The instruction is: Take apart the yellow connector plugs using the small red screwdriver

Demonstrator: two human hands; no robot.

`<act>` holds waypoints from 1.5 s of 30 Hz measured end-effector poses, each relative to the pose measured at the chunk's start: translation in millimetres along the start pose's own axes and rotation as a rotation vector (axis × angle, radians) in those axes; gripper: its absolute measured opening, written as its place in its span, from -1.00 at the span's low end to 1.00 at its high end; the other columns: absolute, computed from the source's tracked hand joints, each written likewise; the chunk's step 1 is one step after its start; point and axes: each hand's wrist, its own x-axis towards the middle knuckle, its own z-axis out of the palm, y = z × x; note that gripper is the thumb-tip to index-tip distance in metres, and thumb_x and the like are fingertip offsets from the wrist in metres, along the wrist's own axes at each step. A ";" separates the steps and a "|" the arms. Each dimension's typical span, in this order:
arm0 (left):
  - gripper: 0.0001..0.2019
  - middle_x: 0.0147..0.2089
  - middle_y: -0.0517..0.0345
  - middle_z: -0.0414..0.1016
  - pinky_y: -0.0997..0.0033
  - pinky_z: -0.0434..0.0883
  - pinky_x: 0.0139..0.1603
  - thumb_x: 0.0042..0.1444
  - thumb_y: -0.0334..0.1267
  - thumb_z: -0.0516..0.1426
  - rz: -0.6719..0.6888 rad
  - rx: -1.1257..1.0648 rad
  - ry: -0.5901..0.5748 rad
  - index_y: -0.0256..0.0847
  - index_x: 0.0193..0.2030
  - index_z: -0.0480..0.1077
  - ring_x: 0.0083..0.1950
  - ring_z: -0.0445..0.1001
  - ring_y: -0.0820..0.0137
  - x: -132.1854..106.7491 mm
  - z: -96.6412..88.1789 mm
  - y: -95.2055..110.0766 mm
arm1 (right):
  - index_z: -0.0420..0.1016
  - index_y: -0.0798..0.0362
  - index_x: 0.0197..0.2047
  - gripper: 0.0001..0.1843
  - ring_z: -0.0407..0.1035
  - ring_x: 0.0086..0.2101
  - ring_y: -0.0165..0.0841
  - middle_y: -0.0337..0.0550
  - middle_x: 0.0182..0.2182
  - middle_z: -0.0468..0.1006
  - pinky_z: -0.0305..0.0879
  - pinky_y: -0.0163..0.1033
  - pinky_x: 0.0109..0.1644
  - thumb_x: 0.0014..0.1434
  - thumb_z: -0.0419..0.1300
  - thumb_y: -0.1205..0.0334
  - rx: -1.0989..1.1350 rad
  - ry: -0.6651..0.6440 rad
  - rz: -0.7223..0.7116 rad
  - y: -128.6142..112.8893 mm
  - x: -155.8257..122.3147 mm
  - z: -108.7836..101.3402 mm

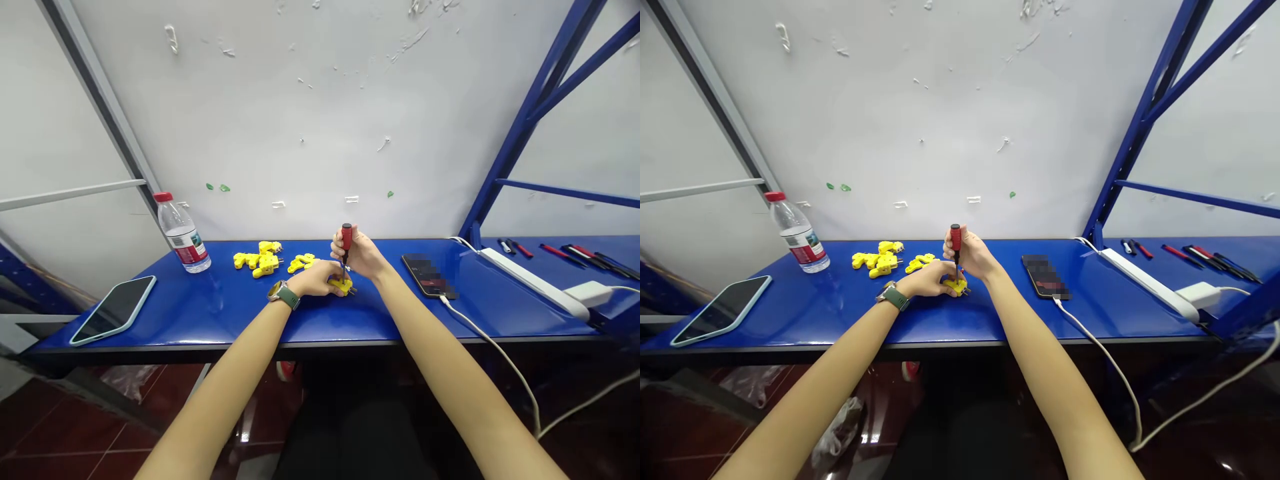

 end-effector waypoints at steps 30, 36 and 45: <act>-0.59 -0.15 0.11 0.54 0.37 0.38 -0.17 0.07 -0.02 0.35 0.024 0.050 -0.003 -0.15 0.00 0.52 -0.17 0.49 0.30 -4.2 -7.1 2.4 | 0.30 -0.01 -0.32 -0.52 0.19 -0.54 -0.48 -0.34 -0.44 0.39 0.23 -0.31 -0.41 0.22 0.36 -0.21 0.037 0.082 -0.076 7.1 8.6 -15.6; -0.61 -0.10 0.08 0.51 0.35 0.43 -0.09 0.05 -0.04 0.37 0.080 -0.008 0.030 -0.16 -0.04 0.49 -0.10 0.48 0.29 -6.9 -10.4 3.8 | 0.31 -0.03 -0.24 -0.62 0.12 -0.57 -0.49 -0.38 -0.50 0.29 0.20 -0.33 -0.44 0.38 0.18 -0.17 0.117 0.200 -0.048 8.3 12.5 -23.7; -0.64 -0.10 0.10 0.59 0.40 0.43 -0.07 0.13 0.07 0.33 0.067 -0.073 0.052 -0.16 -0.10 0.57 -0.09 0.54 0.34 -8.1 -17.6 2.2 | 0.30 -0.05 -0.24 -0.67 0.02 -0.60 -0.48 -0.40 -0.54 0.20 0.17 -0.34 -0.46 0.44 0.11 -0.11 0.235 0.274 -0.160 -2.3 12.0 -26.2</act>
